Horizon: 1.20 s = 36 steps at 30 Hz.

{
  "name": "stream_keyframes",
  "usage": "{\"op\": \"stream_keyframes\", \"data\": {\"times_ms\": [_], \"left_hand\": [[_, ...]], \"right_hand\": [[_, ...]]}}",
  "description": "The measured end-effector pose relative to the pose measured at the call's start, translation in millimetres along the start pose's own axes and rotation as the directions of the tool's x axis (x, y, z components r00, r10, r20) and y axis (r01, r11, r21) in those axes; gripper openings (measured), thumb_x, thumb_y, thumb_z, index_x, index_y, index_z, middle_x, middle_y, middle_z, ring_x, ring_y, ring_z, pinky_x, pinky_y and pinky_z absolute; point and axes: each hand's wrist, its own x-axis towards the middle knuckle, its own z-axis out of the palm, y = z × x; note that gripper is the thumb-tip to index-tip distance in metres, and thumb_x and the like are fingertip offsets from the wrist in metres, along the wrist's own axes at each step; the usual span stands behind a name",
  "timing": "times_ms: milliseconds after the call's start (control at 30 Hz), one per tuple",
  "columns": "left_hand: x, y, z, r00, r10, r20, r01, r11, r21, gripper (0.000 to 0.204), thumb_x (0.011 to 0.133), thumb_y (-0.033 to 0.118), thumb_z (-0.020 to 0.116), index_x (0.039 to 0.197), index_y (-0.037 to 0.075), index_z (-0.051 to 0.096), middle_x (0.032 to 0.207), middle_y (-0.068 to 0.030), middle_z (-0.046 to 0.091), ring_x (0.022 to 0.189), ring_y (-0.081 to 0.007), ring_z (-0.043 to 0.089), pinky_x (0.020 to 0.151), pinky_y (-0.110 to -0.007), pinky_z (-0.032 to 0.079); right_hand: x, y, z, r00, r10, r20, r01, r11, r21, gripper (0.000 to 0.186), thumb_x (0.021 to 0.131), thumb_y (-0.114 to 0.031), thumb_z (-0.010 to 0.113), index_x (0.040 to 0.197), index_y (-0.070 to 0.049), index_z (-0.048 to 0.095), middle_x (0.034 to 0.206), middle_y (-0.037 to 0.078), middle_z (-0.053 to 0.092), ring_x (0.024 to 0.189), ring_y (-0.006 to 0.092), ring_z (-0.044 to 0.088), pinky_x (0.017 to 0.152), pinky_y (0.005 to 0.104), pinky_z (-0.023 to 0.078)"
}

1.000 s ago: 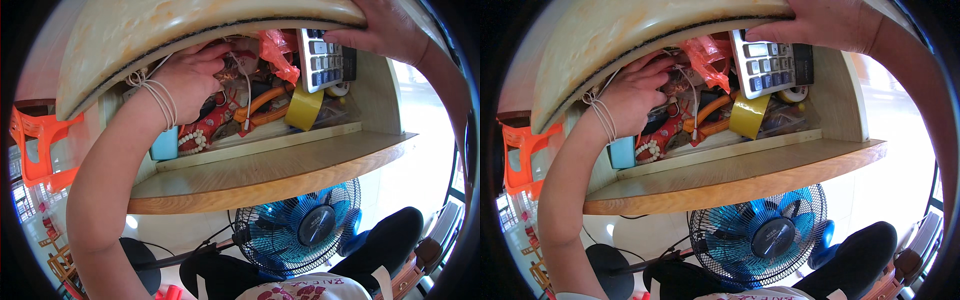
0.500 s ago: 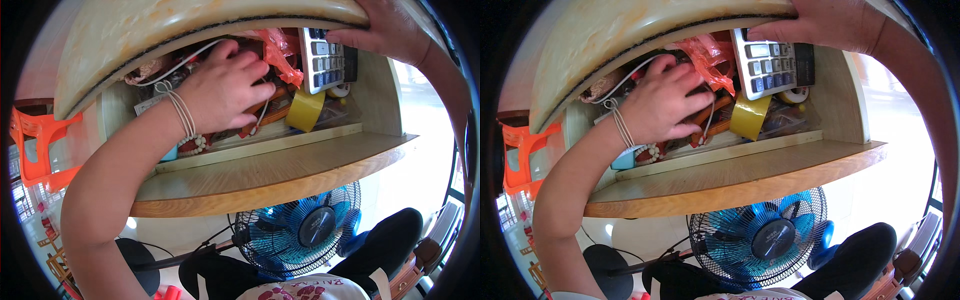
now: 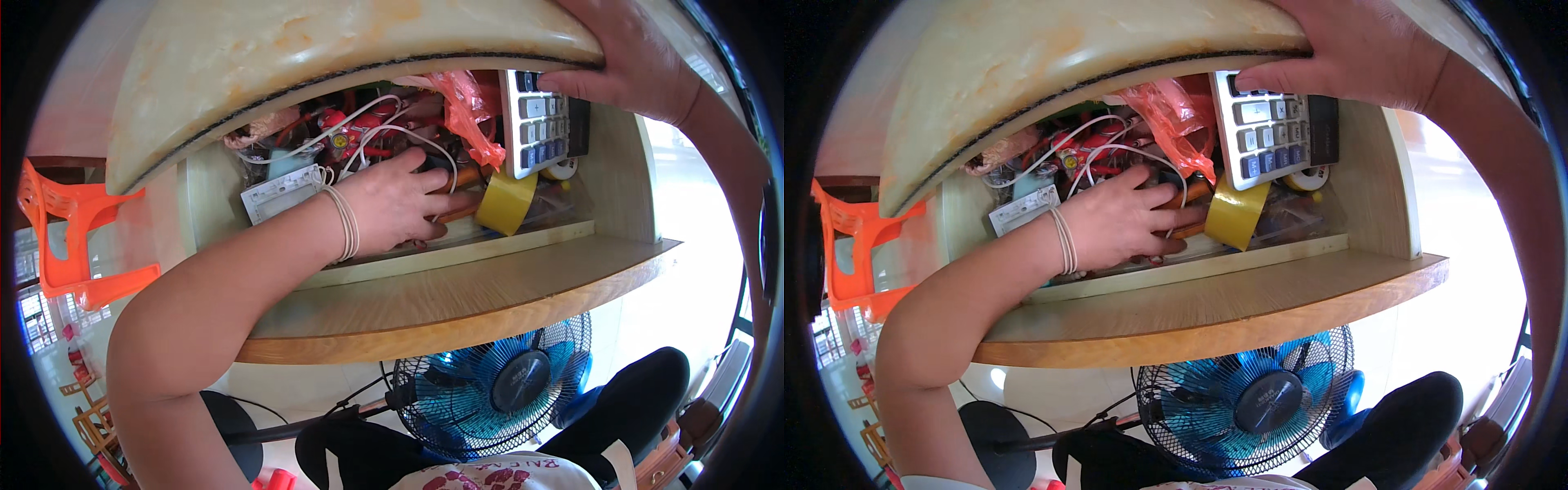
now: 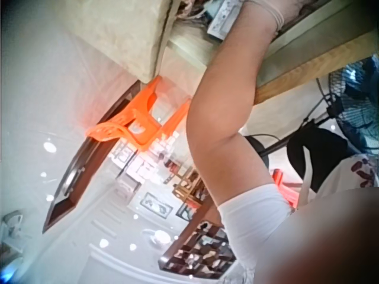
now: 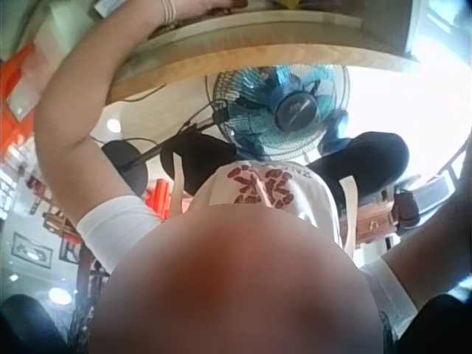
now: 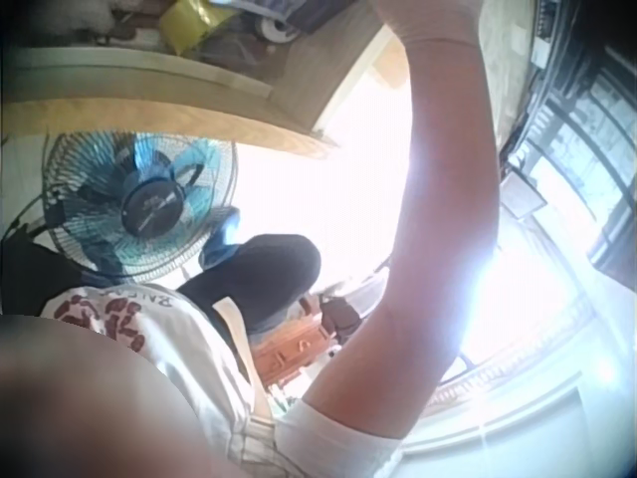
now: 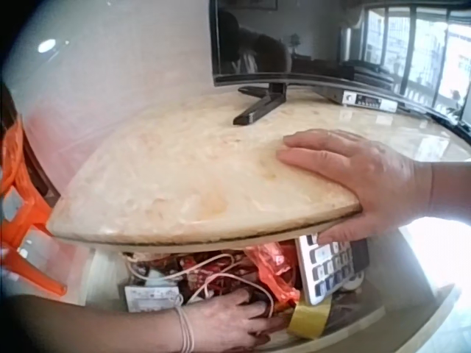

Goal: Using a screwdriver to repair the cage of a floor fan.

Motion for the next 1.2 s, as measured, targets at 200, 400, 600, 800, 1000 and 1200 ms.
{"op": "stream_keyframes", "data": {"times_ms": [200, 400, 600, 800, 1000, 1200], "left_hand": [[-3, -4, 0, 0.981, -0.195, 0.015, 0.196, 0.979, -0.06, 0.03, 0.079, 0.028, 0.064, 0.108, 0.03, 0.07, 0.136, 0.0025, 0.052, 0.12, -0.0198, 0.047, 0.099, -0.044, 0.036], [1, -6, -5, 0.963, -0.263, -0.053, 0.262, 0.965, -0.032, 0.025, 0.074, 0.024, 0.068, 0.099, 0.026, 0.07, 0.127, 0.0007, 0.056, 0.12, -0.0236, 0.049, 0.101, -0.045, 0.035], [-4, -13, -14, 0.93, -0.331, -0.161, 0.318, 0.942, -0.105, 0.028, 0.069, 0.014, 0.068, 0.095, 0.022, 0.069, 0.12, -0.0064, 0.058, 0.111, -0.0295, 0.053, 0.101, -0.046, 0.036], [-13, -22, -30, 0.914, -0.405, 0.008, 0.403, 0.908, -0.109, 0.041, 0.062, 0.01, 0.069, 0.102, 0.021, 0.068, 0.117, -0.0081, 0.056, 0.112, -0.0297, 0.053, 0.104, -0.048, 0.033], [-19, -26, -32, 0.925, -0.378, -0.042, 0.372, 0.922, -0.107, 0.051, 0.064, 0.01, 0.067, 0.113, 0.022, 0.067, 0.123, -0.0096, 0.053, 0.117, -0.03, 0.05, 0.11, -0.048, 0.028], [-17, -33, -32, 0.926, -0.376, 0.002, 0.373, 0.917, -0.138, 0.052, 0.065, 0.008, 0.07, 0.115, 0.022, 0.066, 0.131, -0.0087, 0.051, 0.121, -0.0305, 0.048, 0.11, -0.046, 0.029]], "right_hand": [[1, 0, 1, 1.0, 0.003, 0.011, -0.003, 1.0, 0.017, 0.099, 0.078, -0.062, 0.068, 0.148, -0.004, 0.029, 0.146, 0.026, 0.034, 0.134, 0.0425, 0.039, 0.11, 0.0505, 0.037], [1, -1, -1, 1.0, 0.009, 0.027, -0.01, 0.999, 0.039, 0.099, 0.078, -0.06, 0.069, 0.148, -0.004, 0.029, 0.147, 0.026, 0.033, 0.134, 0.0431, 0.039, 0.109, 0.0503, 0.037], [-2, -1, 2, 1.0, 0.009, 0.02, -0.009, 1.0, 0.024, 0.098, 0.077, -0.057, 0.071, 0.148, -0.003, 0.03, 0.146, 0.026, 0.034, 0.133, 0.0432, 0.039, 0.109, 0.0503, 0.038], [-2, 2, 4, 0.999, -0.02, -0.026, 0.021, 0.998, 0.061, 0.096, 0.077, -0.054, 0.071, 0.148, -0.003, 0.031, 0.145, 0.026, 0.036, 0.131, 0.0432, 0.042, 0.108, 0.0496, 0.039], [-3, 2, 9, 0.993, -0.072, -0.098, 0.077, 0.996, 0.051, 0.094, 0.078, -0.053, 0.071, 0.147, -0.002, 0.031, 0.144, 0.026, 0.037, 0.13, 0.0428, 0.044, 0.107, 0.0489, 0.041], [-5, 7, 8, 0.99, -0.094, -0.105, 0.099, 0.994, 0.05, 0.094, 0.079, -0.054, 0.069, 0.147, -0.002, 0.03, 0.143, 0.027, 0.037, 0.13, 0.0425, 0.044, 0.108, 0.0476, 0.041]]}}
